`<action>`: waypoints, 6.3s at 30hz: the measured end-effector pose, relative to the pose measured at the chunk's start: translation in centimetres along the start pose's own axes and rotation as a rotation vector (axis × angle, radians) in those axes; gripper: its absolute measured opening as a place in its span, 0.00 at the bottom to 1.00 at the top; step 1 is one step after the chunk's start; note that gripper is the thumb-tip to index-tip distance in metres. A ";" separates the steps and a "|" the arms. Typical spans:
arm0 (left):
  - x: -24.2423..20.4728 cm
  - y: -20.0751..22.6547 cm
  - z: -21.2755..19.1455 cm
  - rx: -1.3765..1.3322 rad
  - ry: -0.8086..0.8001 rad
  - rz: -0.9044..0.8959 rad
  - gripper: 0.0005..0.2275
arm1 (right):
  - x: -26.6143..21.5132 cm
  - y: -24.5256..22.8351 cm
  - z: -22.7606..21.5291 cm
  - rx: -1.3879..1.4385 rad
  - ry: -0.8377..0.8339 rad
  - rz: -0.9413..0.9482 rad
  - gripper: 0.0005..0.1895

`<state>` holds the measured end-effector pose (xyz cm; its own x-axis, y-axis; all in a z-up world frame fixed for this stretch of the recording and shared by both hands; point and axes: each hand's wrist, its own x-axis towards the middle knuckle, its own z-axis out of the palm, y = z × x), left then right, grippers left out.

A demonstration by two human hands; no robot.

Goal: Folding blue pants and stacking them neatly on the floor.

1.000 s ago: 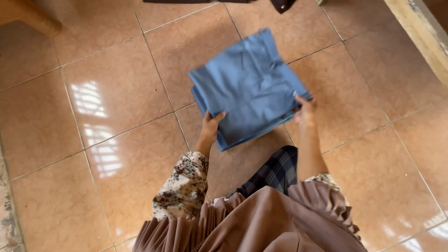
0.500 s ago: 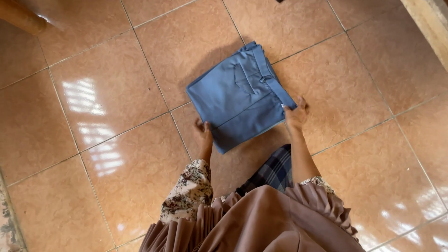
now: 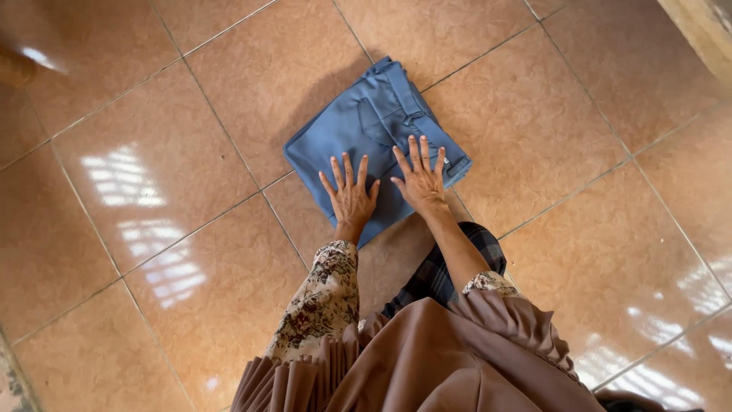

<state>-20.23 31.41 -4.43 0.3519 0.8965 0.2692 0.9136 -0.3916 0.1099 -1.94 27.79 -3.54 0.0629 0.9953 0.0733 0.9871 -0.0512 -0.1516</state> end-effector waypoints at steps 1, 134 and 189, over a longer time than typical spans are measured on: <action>0.5 0.4 0.3 -0.005 -0.001 0.015 0.31 | 0.1 0.5 0.1 -0.002 0.003 0.015 0.39; -31.3 41.4 -15.6 -1.245 -1.906 0.732 0.05 | -78.3 6.4 -27.4 0.121 0.907 1.710 0.16; -22.8 63.5 -28.6 -1.845 -1.421 0.819 0.32 | -85.9 -6.9 -17.4 -0.789 0.298 1.970 0.27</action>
<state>23.92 -19.80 23.81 0.9473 -0.2070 0.2443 -0.1428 0.4097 0.9010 -11.56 -58.76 8.32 0.7577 -0.4191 0.5002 -0.5425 -0.8306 0.1258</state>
